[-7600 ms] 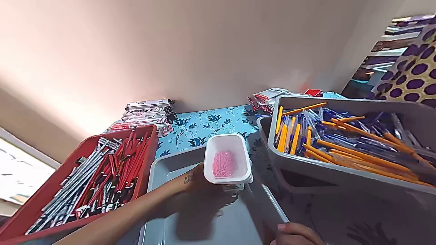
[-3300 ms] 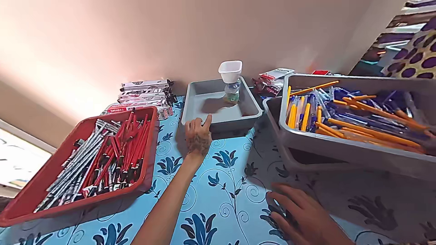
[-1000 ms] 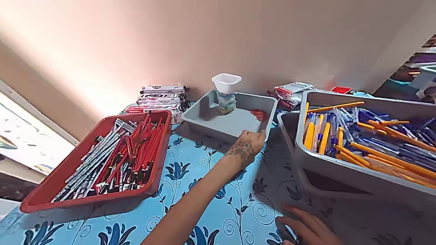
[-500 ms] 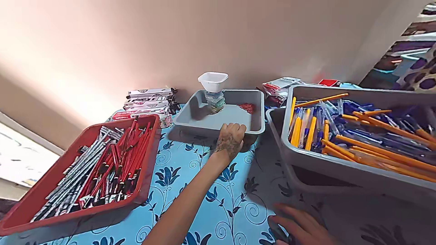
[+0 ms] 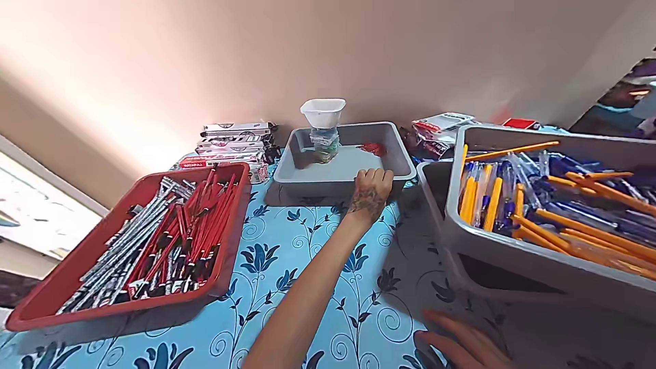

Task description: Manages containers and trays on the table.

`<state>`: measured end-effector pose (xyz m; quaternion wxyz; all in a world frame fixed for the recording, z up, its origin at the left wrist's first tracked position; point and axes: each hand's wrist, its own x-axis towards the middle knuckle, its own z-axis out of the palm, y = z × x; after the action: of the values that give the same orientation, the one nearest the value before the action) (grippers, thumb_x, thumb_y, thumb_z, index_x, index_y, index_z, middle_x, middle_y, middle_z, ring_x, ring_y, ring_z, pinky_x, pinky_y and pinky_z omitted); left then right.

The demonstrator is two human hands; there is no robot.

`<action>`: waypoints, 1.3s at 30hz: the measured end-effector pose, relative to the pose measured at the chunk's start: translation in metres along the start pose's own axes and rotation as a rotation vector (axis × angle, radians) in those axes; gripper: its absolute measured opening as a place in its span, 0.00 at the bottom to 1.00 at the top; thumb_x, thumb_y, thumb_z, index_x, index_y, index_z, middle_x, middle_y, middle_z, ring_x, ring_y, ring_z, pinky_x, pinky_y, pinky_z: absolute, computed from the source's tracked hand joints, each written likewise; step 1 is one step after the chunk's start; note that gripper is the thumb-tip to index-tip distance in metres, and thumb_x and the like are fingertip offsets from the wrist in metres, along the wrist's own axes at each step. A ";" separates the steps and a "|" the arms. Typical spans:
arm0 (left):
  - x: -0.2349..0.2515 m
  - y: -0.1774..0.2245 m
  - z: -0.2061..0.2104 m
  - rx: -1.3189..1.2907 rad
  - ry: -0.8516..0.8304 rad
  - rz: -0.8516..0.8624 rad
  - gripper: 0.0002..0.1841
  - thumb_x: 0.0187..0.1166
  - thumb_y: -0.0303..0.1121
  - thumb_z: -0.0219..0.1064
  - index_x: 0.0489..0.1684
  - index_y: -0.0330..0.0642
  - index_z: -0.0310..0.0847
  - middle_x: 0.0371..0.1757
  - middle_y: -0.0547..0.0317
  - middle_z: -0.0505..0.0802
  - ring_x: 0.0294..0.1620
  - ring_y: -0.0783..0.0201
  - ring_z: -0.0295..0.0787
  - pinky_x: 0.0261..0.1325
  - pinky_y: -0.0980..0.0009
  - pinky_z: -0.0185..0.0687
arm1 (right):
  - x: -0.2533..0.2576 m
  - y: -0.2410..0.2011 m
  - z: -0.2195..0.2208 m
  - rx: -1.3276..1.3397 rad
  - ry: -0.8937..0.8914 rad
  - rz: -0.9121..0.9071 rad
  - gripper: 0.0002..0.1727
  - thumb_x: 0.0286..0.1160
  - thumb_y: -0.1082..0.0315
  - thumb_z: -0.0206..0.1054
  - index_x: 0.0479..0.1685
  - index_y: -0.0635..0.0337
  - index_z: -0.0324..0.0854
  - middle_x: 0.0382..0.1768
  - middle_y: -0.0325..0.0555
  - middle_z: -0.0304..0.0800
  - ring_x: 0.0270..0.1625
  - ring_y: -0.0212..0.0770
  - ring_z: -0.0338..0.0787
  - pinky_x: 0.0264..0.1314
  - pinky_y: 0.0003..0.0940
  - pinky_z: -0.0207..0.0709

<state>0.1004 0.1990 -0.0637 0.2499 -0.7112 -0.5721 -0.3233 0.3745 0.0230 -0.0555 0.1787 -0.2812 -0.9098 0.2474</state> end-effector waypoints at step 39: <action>-0.042 0.085 -0.049 -1.089 -0.174 -0.226 0.24 0.92 0.36 0.47 0.75 0.24 0.74 0.65 0.34 0.89 0.69 0.52 0.86 0.77 0.59 0.74 | -0.054 0.061 -0.054 -0.508 0.690 0.294 0.29 0.77 0.56 0.66 0.65 0.74 0.84 0.61 0.71 0.90 0.63 0.72 0.90 0.62 0.67 0.81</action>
<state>0.1695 0.1173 -0.0605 -0.2376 -0.6960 -0.4135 -0.5368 0.4676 0.0528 -0.0550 0.3598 -0.5082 -0.7794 -0.0690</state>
